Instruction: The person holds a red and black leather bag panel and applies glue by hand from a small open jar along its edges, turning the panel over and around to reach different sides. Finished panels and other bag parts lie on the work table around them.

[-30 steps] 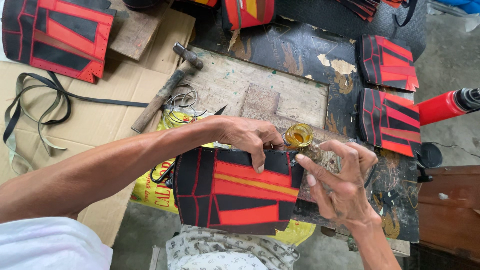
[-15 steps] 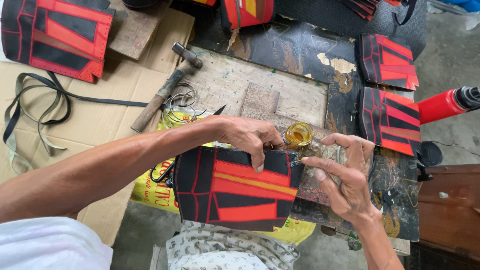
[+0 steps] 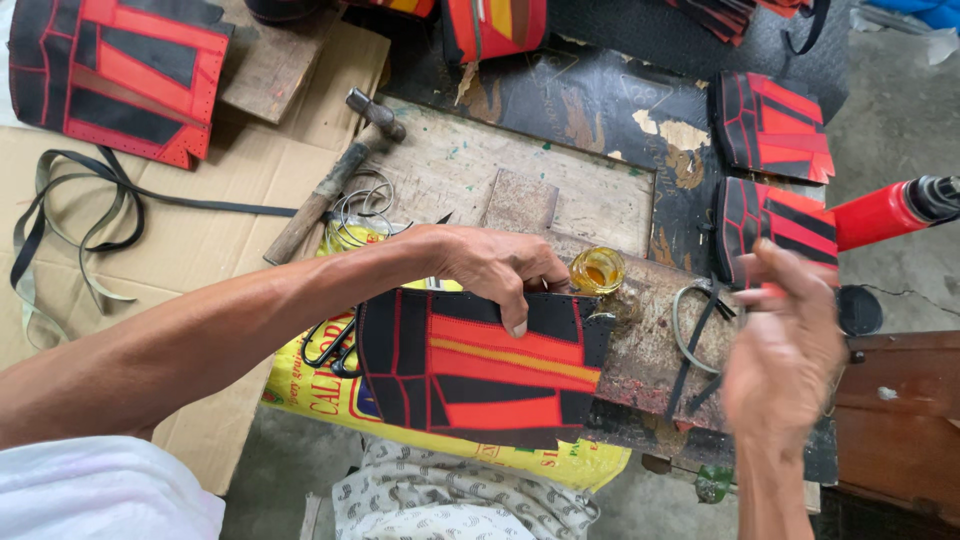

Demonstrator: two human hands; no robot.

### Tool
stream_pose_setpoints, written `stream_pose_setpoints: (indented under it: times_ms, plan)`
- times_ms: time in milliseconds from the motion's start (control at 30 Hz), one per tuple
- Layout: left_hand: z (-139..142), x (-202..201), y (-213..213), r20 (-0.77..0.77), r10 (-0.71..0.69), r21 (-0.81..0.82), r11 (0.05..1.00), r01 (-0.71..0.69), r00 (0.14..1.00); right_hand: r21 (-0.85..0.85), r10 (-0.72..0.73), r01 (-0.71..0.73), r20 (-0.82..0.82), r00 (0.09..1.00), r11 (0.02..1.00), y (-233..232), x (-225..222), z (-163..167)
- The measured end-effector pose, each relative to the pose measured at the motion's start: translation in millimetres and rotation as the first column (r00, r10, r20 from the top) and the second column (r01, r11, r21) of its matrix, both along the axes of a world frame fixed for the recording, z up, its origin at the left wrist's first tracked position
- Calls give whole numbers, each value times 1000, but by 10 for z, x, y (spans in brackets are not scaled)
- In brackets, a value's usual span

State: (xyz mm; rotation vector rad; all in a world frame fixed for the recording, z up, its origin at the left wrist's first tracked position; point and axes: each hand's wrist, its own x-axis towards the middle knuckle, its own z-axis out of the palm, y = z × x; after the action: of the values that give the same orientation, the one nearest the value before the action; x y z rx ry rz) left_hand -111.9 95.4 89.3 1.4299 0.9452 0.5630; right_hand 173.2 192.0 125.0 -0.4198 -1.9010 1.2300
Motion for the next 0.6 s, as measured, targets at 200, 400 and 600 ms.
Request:
stream_pose_setpoints:
  times_ms: [200,400,600]
  plan:
    - [244,-52,81,-82,16,98,995,-8,997,-317,235,-175,161,959,932,-485,-292,-131]
    - [1049,-174,-249,-443,308,471,879,-74,842,-446,101,-59,70,992,893,-551,-472,119]
    - [854,161,-1380,365,810,741,45,-670,458,-272,-22,-25,-169,985,962,-416,-379,399]
